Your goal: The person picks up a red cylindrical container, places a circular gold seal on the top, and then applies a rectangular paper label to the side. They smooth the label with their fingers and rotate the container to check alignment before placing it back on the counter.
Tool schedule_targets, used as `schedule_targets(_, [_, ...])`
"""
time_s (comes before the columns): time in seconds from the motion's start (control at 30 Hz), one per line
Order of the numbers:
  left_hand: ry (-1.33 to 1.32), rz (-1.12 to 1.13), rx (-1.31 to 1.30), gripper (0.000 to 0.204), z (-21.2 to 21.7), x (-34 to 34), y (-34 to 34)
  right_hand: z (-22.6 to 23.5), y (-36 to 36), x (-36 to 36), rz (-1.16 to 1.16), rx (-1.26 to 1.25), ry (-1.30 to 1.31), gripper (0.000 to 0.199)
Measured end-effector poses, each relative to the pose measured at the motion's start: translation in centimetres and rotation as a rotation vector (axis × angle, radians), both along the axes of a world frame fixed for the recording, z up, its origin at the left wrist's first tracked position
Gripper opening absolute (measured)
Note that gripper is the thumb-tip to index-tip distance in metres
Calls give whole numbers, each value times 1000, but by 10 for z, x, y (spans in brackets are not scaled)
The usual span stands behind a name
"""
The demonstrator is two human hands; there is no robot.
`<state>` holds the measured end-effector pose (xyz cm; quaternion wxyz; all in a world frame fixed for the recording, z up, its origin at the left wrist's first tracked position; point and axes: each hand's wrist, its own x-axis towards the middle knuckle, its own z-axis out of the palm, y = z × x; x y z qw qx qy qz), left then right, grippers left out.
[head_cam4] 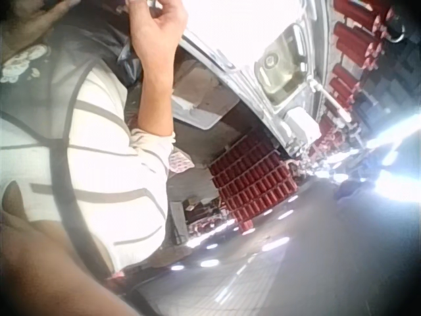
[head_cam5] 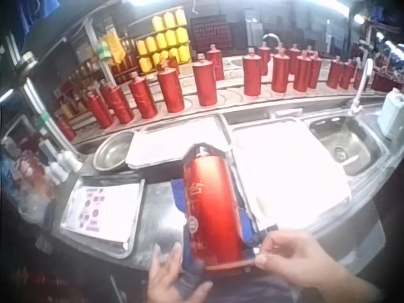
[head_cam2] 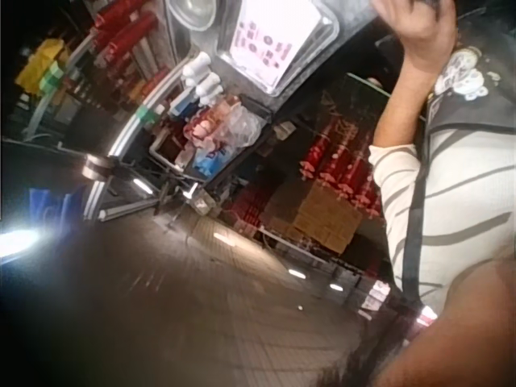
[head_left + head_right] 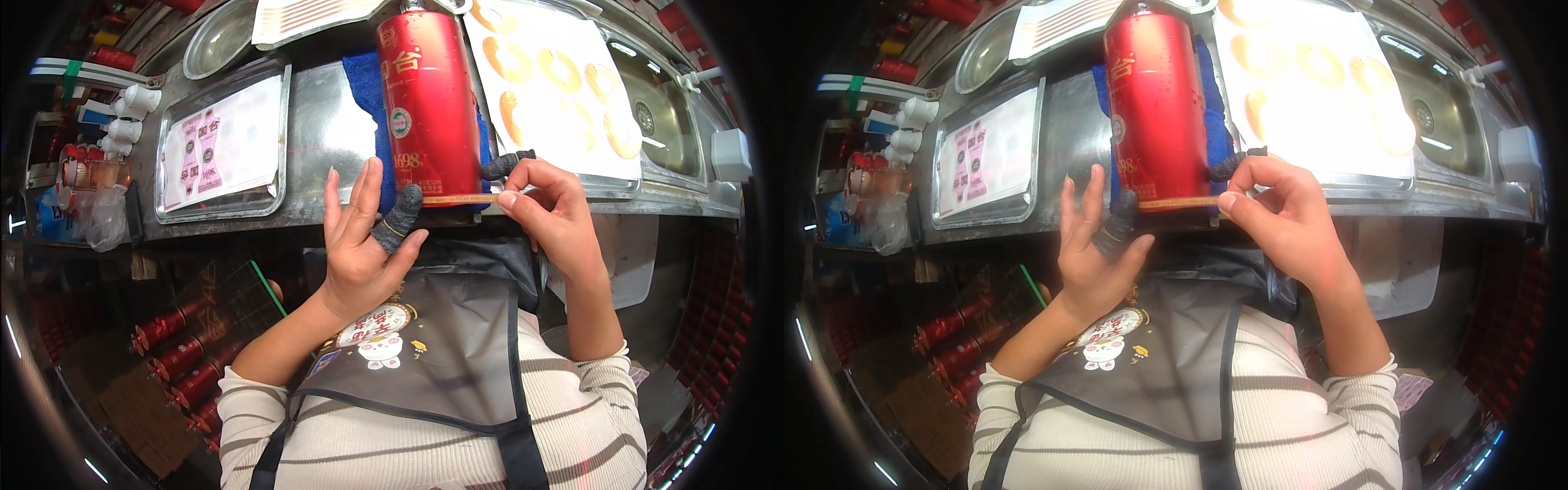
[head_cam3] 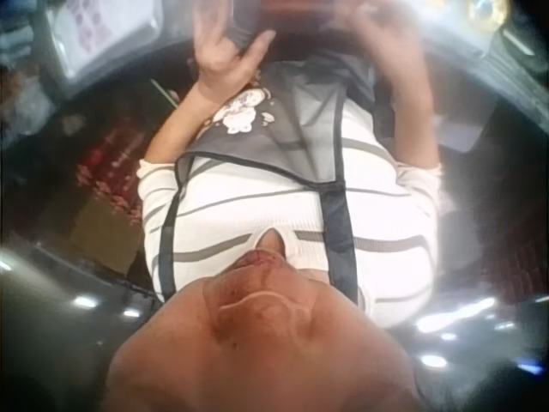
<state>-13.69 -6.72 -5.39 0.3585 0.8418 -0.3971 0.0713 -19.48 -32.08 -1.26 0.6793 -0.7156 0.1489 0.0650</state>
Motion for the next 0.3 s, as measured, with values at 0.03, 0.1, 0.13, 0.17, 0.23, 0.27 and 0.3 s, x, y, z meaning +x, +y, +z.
schedule_targets(0.03, [-14,-3,7,42,3,1,-2,2,0,0,-10,19,20,13])
schedule_targets(0.1, [-57,-10,27,47,9,4,-7,6,1,2,-24,55,58,13])
schedule_targets(0.13, [-84,-16,40,50,11,4,-9,5,1,2,-23,57,62,12])
schedule_targets(0.17, [-127,-27,61,51,12,5,-11,4,1,3,-21,61,66,12])
schedule_targets(0.23, [-203,-57,96,59,14,6,-15,0,1,3,-14,58,62,12])
schedule_targets(0.27, [-237,-76,110,66,16,7,-17,-2,1,3,-9,50,54,11])
schedule_targets(0.3, [-235,-70,109,66,16,6,-17,-4,1,3,-4,43,46,11])
